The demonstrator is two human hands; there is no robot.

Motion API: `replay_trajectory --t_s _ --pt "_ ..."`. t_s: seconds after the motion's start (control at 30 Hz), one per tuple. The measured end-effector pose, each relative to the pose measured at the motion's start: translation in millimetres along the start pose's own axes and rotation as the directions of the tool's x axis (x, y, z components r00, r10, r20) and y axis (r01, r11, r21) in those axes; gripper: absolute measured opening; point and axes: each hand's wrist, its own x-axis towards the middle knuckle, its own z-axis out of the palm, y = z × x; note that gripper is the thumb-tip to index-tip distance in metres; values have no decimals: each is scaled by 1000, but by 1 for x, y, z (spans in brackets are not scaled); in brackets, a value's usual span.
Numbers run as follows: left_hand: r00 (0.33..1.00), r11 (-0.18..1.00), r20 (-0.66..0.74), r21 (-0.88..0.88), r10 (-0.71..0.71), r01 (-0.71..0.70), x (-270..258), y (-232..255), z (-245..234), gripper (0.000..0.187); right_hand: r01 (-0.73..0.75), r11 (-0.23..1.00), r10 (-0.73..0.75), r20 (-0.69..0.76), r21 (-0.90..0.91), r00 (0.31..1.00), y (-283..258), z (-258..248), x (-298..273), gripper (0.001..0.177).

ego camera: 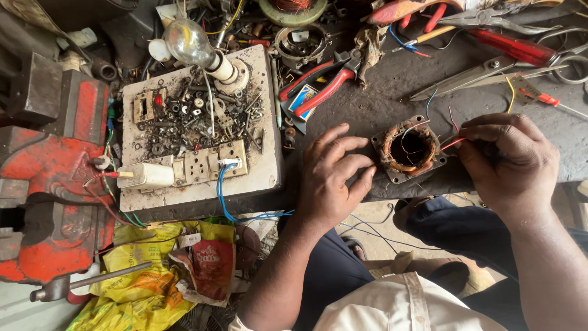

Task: The person is repairing an electrical component, likely a motor stator, by manipulating wires and using a screwdriver. They are seated at a cluttered workbench, handling the component and adjusting wires with their hands and tools.

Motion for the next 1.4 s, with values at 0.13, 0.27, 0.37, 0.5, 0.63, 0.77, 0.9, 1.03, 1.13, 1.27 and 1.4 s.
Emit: replay_trajectory --t_s 0.13,0.27,0.37,0.5,0.63,0.77,0.9,1.03,1.13,1.27,1.4 --pt "1000 999 -5 -44 -8 8 -2 0 -3 10 0 1000 1 -14 23 1000 -1 0 -1 18" --pt "1000 999 26 -44 -2 3 -1 -1 -3 30 16 1000 -16 -18 5 1000 0 0 -1 18" --pt "999 999 37 -44 18 -16 1 0 -4 54 16 1000 -16 -3 -1 1000 -2 1 0 19" --pt "999 1000 32 4 27 -27 2 1 -1 84 55 998 -54 34 -16 998 -13 -7 3 30" --pt "999 1000 51 24 -3 1 0 -2 3 84 175 975 -141 229 -134 963 -29 -32 18 65" --pt "998 998 55 56 -9 5 -2 -4 11 77 458 834 -288 463 -309 838 -30 -37 37 94" --pt "999 994 7 103 -48 47 1 -2 14 54 720 593 -435 610 -360 662 -23 -11 64 110" --pt "998 988 31 147 -63 58 3 -1 10 27 703 690 -465 639 -174 614 -26 7 72 110" --pt "998 987 48 161 -36 28 5 1 10 19 674 728 -422 693 -125 584 -29 11 77 116" --pt "1000 988 19 157 -13 10 4 5 9 14 481 873 -261 756 -80 600 -32 6 82 117" --pt "999 989 -47 149 16 -9 4 6 10 13 543 835 -363 651 -90 667 -35 -8 85 120"
